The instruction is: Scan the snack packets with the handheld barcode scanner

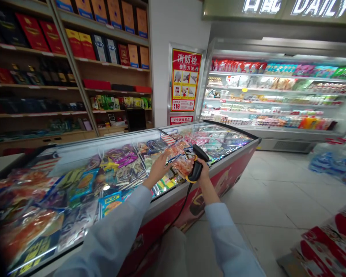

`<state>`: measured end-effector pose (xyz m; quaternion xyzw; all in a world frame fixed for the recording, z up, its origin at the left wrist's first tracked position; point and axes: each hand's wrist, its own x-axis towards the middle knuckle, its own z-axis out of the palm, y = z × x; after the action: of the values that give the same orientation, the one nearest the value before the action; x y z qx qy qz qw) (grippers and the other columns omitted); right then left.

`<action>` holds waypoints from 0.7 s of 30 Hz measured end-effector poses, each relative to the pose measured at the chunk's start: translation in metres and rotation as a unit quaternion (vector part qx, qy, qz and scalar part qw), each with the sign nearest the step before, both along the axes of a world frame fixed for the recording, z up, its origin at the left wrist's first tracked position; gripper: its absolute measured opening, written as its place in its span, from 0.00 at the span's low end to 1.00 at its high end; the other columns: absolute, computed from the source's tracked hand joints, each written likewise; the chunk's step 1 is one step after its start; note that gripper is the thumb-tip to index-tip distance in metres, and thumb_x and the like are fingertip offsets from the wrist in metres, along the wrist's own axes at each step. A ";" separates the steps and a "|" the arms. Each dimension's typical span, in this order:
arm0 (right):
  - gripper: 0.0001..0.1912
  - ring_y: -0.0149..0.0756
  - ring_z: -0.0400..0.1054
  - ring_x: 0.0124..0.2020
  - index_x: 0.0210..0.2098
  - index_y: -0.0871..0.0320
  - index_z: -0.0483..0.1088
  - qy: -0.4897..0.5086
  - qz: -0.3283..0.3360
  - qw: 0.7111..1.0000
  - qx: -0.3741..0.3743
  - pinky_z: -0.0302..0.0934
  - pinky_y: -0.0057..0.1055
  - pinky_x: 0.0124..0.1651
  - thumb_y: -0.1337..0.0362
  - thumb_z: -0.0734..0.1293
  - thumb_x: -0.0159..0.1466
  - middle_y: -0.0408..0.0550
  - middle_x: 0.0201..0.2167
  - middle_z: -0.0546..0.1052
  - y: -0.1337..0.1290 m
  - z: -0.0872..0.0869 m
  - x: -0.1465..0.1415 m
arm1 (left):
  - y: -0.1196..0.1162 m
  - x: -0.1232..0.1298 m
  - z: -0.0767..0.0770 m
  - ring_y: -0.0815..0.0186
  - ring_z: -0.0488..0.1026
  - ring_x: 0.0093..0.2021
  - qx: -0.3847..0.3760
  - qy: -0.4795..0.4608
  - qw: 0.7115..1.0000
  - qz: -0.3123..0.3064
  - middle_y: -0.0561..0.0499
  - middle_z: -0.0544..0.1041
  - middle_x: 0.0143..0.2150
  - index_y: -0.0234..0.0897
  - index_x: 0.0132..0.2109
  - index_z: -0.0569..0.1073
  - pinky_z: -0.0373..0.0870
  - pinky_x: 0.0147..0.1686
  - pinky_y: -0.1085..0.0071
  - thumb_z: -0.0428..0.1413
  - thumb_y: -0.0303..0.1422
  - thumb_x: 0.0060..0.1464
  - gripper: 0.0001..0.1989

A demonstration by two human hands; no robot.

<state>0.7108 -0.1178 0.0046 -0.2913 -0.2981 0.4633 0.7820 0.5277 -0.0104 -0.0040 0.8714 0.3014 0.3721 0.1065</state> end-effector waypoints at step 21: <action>0.11 0.28 0.60 0.15 0.25 0.56 0.64 0.044 -0.066 0.996 -0.027 0.58 0.25 0.16 0.56 0.68 0.49 0.40 0.17 0.67 0.010 -0.046 0.015 | 0.020 0.029 -0.051 0.59 0.72 0.50 -0.108 -0.079 0.988 -0.078 0.45 0.76 0.50 0.41 0.57 0.70 0.66 0.54 0.58 0.50 0.30 0.59 0.19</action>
<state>0.7254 -0.1073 -0.0411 -0.3109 -0.2304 0.4311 0.8151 0.5568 0.0096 -0.0551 0.8432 0.2617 0.3959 0.2525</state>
